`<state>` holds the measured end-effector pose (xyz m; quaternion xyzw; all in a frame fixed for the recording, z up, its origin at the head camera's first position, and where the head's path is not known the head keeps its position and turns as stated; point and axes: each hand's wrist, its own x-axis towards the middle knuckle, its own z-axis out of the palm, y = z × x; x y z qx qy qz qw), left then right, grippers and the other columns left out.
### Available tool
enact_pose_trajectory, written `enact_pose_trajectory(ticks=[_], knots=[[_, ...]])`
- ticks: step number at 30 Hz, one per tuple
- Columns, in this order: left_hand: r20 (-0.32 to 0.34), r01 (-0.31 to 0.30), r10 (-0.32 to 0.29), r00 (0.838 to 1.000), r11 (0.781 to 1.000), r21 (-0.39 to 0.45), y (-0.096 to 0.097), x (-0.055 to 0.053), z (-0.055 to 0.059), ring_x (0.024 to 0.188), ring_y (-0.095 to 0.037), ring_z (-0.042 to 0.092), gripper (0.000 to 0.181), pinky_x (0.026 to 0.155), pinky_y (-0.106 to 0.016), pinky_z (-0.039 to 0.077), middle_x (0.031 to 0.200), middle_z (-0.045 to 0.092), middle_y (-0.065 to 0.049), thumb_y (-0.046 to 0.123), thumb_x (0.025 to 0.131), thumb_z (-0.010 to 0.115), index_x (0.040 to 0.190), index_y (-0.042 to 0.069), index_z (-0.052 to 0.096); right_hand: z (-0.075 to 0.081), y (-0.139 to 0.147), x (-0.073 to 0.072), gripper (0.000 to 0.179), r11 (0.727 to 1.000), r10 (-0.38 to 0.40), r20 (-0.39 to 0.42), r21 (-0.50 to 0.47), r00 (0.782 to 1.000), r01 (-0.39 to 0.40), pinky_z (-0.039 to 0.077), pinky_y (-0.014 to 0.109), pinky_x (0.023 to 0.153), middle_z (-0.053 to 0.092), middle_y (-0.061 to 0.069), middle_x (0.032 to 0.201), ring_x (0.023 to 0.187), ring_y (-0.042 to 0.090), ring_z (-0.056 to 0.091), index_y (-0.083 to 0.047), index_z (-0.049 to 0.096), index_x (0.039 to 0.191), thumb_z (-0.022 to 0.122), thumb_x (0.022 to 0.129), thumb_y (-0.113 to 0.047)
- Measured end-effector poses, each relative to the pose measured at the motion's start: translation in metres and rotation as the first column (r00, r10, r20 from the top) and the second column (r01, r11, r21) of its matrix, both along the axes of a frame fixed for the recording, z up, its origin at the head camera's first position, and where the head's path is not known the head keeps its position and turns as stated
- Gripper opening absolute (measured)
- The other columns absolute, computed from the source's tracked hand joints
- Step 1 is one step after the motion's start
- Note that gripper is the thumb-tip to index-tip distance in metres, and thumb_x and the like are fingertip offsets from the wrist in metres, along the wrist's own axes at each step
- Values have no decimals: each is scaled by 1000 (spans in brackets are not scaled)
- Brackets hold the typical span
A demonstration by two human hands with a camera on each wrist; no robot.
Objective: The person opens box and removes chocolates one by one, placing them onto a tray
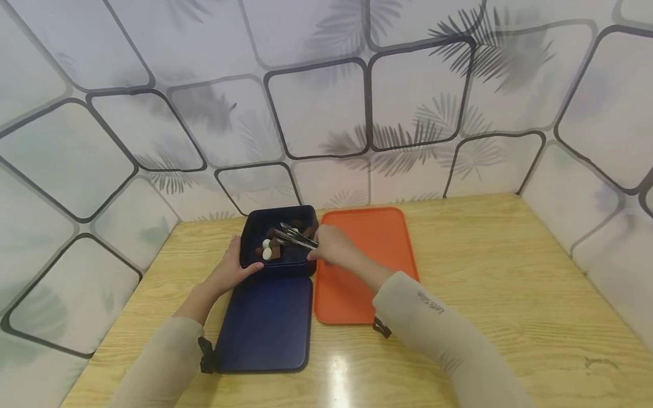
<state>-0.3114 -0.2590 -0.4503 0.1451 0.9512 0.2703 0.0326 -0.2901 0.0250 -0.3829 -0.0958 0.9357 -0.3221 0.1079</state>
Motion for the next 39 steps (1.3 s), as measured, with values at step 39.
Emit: enact_pose_trajectory(ticks=[39], knots=[[41,-8,9,999,1000,-7,-1,0,2,143,-43,-3,111,113,-56,10,154,-6,-30,52,85,64,148,-8,-5,-13,141,28,38,972,-3,19,-234,1000,7,55,42,58,68,15,75,59,32,66,4,65,102,76,80,-23]])
